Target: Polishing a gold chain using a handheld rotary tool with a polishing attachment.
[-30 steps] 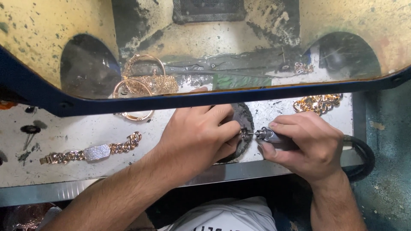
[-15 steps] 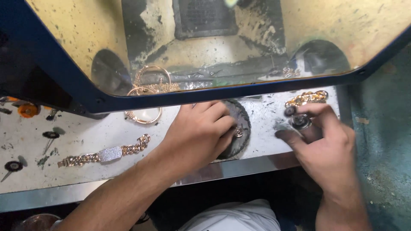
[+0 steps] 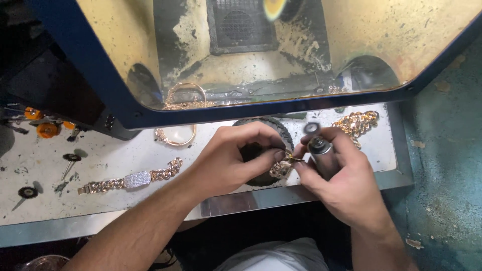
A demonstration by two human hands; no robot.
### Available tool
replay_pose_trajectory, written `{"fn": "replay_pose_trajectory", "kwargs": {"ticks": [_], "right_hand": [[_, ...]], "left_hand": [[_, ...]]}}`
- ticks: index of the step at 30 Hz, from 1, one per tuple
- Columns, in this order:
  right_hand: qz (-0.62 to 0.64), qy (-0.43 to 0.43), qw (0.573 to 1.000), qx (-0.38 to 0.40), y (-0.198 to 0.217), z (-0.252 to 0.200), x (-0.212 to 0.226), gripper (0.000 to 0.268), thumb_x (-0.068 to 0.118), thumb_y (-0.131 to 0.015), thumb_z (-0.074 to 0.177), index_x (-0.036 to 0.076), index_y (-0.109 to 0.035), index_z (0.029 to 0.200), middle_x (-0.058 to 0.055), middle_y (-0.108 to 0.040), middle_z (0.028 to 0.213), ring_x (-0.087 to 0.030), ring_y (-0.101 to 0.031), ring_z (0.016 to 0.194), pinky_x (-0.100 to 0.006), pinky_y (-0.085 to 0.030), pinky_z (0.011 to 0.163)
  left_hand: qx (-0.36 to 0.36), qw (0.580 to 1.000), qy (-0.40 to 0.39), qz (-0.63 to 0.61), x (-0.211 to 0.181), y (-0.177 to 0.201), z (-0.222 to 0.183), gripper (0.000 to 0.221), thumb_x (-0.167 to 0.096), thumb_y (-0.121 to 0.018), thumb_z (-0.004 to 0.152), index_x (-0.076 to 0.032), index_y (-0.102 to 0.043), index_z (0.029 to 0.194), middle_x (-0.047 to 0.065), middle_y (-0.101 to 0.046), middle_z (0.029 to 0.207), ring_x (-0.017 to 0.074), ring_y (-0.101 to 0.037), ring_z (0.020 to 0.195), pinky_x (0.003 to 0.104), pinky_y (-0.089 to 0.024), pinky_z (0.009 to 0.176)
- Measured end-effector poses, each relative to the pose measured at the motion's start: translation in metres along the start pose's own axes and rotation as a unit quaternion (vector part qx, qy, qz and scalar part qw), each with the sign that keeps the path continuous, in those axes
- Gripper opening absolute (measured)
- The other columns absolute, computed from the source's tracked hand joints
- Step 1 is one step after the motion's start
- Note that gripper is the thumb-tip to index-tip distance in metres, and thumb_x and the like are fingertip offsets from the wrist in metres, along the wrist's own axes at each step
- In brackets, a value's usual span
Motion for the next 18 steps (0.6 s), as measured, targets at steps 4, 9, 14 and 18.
{"fn": "replay_pose_trajectory", "kwargs": {"ticks": [4, 9, 14, 18], "right_hand": [[-0.047, 0.018, 0.999, -0.003, 0.011, -0.001, 0.003, 0.033, -0.007, -0.07, 0.083, 0.003, -0.061, 0.113, -0.007, -0.071, 0.098, -0.013, -0.069, 0.096, -0.023, -0.052, 0.092], [-0.108, 0.039, 0.993, -0.035, 0.027, -0.002, 0.008, 0.029, -0.002, -0.077, 0.08, 0.005, -0.067, 0.106, -0.004, -0.073, 0.093, -0.011, -0.066, 0.084, -0.023, -0.054, 0.082], [-0.092, 0.045, 0.994, -0.049, 0.033, -0.006, 0.005, 0.028, -0.004, -0.074, 0.083, 0.005, -0.065, 0.108, -0.004, -0.072, 0.092, -0.009, -0.065, 0.083, -0.022, -0.054, 0.082], [-0.122, 0.082, 0.989, -0.021, 0.024, -0.009, 0.014, 0.027, -0.003, -0.072, 0.081, 0.006, -0.063, 0.105, -0.006, -0.072, 0.098, -0.012, -0.068, 0.089, -0.022, -0.053, 0.087]], "left_hand": [[0.026, 0.997, 0.024, -0.075, 0.001, -0.003, -0.001, 0.012, 0.0, -0.062, 0.096, -0.002, -0.065, 0.108, 0.008, -0.07, 0.099, 0.0153, -0.071, 0.088, 0.026, -0.059, 0.081], [0.083, 0.996, 0.035, -0.024, 0.004, -0.009, -0.003, 0.025, -0.011, -0.064, 0.097, -0.005, -0.064, 0.122, 0.001, -0.061, 0.093, 0.0096, -0.054, 0.075, 0.025, -0.045, 0.064], [0.126, 0.988, -0.009, 0.09, 0.006, -0.018, -0.006, 0.036, -0.014, -0.066, 0.098, -0.01, -0.062, 0.134, 0.003, -0.059, 0.091, 0.0182, -0.058, 0.08, 0.032, -0.046, 0.071], [0.142, 0.98, -0.074, 0.117, -0.012, -0.025, -0.005, 0.052, -0.033, -0.068, 0.094, -0.003, -0.059, 0.136, 0.013, -0.064, 0.129, 0.0276, -0.061, 0.119, 0.042, -0.048, 0.101]]}}
Point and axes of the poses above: each hand's wrist, its own z-axis towards the middle knuckle, its own y-axis out of the back of the hand, x = y × z, the point moved 10 cm from there along z, towards the middle knuckle
